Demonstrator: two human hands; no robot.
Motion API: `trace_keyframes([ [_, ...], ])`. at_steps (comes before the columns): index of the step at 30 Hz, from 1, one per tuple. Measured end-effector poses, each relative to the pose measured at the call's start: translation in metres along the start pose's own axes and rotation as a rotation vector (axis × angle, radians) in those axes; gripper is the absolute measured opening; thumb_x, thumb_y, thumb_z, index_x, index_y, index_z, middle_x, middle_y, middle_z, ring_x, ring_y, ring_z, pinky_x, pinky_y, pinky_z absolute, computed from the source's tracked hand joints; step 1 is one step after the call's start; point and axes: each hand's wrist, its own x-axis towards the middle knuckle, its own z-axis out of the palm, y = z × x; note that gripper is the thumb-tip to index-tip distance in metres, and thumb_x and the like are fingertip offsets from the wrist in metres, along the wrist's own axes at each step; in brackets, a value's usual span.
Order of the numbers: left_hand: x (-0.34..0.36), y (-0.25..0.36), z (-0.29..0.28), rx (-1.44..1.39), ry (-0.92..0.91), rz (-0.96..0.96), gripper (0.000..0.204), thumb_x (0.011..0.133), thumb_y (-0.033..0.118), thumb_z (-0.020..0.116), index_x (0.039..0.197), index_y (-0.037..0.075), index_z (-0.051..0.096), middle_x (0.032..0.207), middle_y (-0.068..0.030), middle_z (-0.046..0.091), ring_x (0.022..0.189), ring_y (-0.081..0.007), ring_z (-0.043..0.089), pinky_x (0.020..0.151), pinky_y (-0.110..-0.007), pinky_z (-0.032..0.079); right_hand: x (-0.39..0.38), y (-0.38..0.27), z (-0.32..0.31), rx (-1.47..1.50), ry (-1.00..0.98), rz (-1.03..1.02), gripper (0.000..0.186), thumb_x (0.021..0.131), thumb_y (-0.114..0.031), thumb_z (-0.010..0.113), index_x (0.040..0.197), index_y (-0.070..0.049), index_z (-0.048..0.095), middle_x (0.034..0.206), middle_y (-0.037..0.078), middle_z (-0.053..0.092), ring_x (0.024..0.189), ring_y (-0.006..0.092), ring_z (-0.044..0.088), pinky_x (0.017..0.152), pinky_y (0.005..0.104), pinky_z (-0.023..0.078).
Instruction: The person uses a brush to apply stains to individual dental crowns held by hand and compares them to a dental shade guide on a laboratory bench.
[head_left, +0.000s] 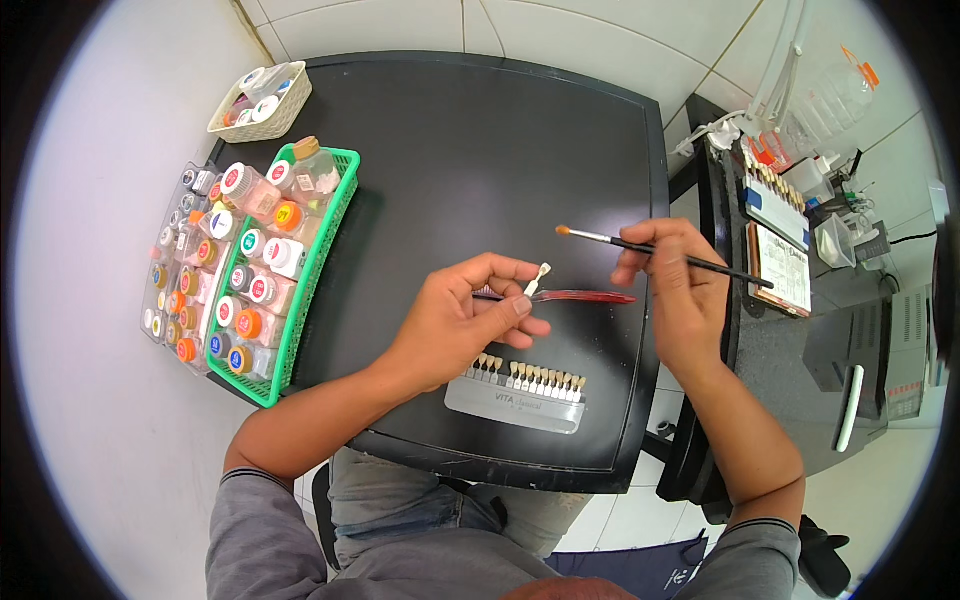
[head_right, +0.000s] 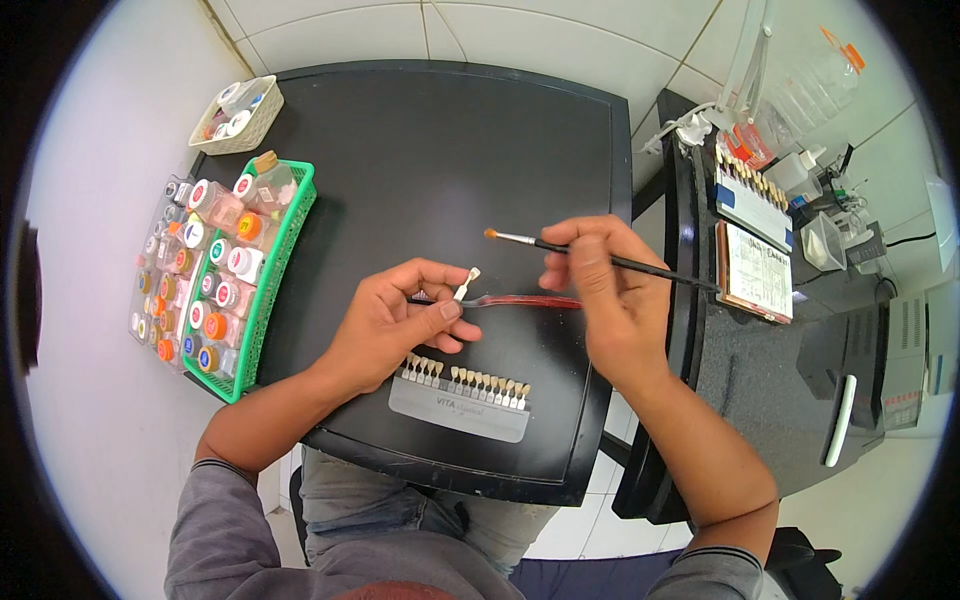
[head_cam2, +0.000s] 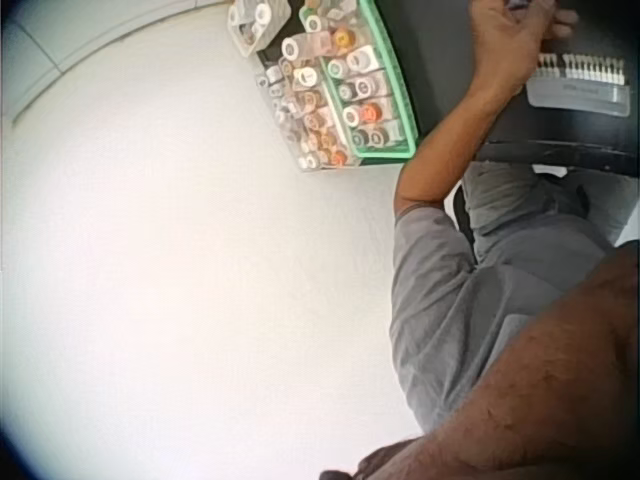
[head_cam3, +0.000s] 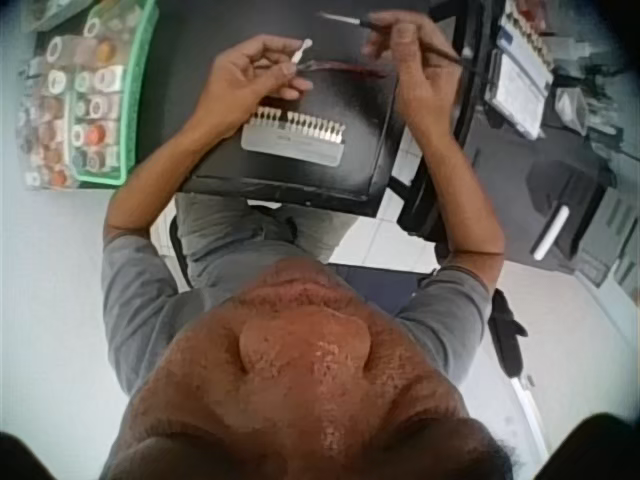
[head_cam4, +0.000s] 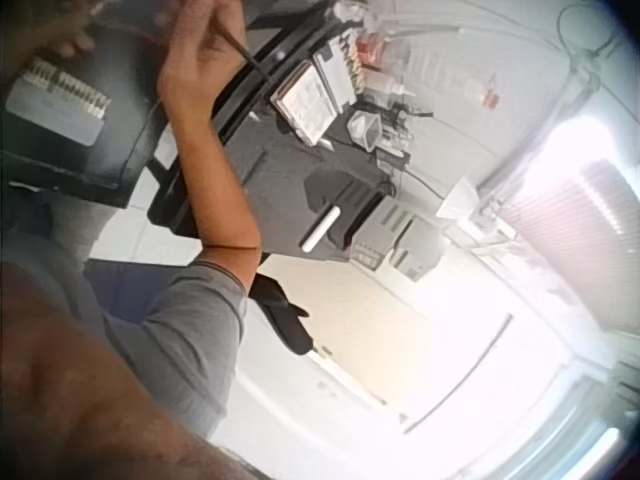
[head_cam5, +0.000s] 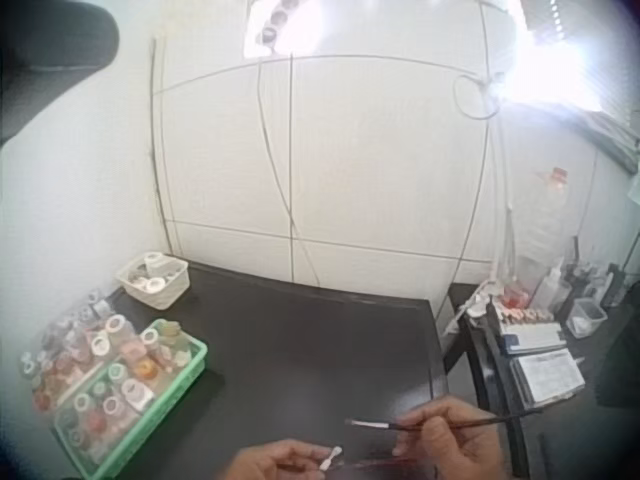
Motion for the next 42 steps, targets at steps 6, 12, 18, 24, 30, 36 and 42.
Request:
trace_keyframes([
  [6, 0.001, -0.002, -0.004, 0.028, 0.025, 0.015, 0.032, 0.112, 0.006, 0.069, 0.143, -0.004, 0.068, 0.121, -0.0121, 0.074, 0.106, -0.0218, 0.082, 0.086, -0.027, 0.067, -0.007, -0.003, 0.004, 0.015, -0.056, -0.033, 0.019, 0.115, -0.01, 0.066, 0.124, 0.006, 0.071, 0.101, 0.01, 0.076, 0.09, 0.0126, 0.076, 0.081, 0.0278, 0.064],
  [12, 0.0, -0.004, -0.004, 0.049, 0.002, 0.01, 0.032, 0.113, 0.007, 0.068, 0.143, -0.005, 0.068, 0.124, -0.0127, 0.074, 0.106, -0.0213, 0.082, 0.086, -0.027, 0.067, -0.007, 0.001, 0.008, -0.106, -0.054, -0.129, 0.015, 0.113, -0.007, 0.068, 0.116, 0.006, 0.073, 0.095, 0.011, 0.078, 0.083, 0.0152, 0.079, 0.075, 0.0286, 0.064],
  [18, -0.002, -0.002, -0.002, 0.036, -0.029, -0.012, 0.031, 0.113, 0.008, 0.068, 0.142, -0.004, 0.069, 0.123, -0.0121, 0.075, 0.106, -0.0212, 0.082, 0.085, -0.027, 0.067, -0.007, 0.003, 0.011, -0.254, -0.069, -0.25, 0.008, 0.106, -0.003, 0.075, 0.106, 0.004, 0.077, 0.093, 0.012, 0.08, 0.079, 0.0164, 0.08, 0.071, 0.0293, 0.062],
  [24, -0.003, -0.002, -0.002, 0.02, -0.044, 0.008, 0.031, 0.113, 0.01, 0.068, 0.141, -0.004, 0.068, 0.124, -0.0126, 0.076, 0.105, -0.0208, 0.082, 0.085, -0.027, 0.068, -0.01, -0.004, 0.011, -0.29, -0.059, -0.315, 0.006, 0.103, -0.002, 0.077, 0.103, 0.004, 0.078, 0.088, 0.011, 0.08, 0.076, 0.0175, 0.079, 0.069, 0.0298, 0.061],
  [30, -0.003, -0.002, -0.001, 0.016, -0.053, -0.011, 0.031, 0.114, 0.009, 0.068, 0.142, -0.004, 0.068, 0.122, -0.0126, 0.076, 0.105, -0.0204, 0.082, 0.085, -0.028, 0.068, -0.01, -0.004, 0.012, -0.3, -0.053, -0.366, 0.005, 0.102, -0.002, 0.077, 0.103, 0.003, 0.079, 0.087, 0.01, 0.079, 0.072, 0.0167, 0.077, 0.065, 0.0288, 0.059],
  [36, -0.002, -0.004, -0.002, 0.047, -0.056, -0.022, 0.034, 0.114, 0.009, 0.068, 0.145, -0.004, 0.067, 0.123, -0.0131, 0.076, 0.104, -0.0203, 0.082, 0.085, -0.028, 0.068, -0.01, -0.007, 0.011, -0.323, -0.021, -0.292, 0.005, 0.102, -0.001, 0.077, 0.103, 0.003, 0.078, 0.088, 0.011, 0.079, 0.071, 0.016, 0.076, 0.064, 0.0289, 0.058],
  [42, -0.003, -0.005, -0.001, 0.034, -0.063, -0.028, 0.039, 0.114, 0.007, 0.067, 0.151, -0.003, 0.065, 0.12, -0.0118, 0.075, 0.103, -0.0189, 0.082, 0.086, -0.027, 0.068, -0.005, -0.002, 0.011, -0.327, 0.045, -0.274, 0.005, 0.102, 0.0, 0.076, 0.102, 0.005, 0.077, 0.089, 0.012, 0.079, 0.071, 0.0172, 0.077, 0.064, 0.0301, 0.059],
])
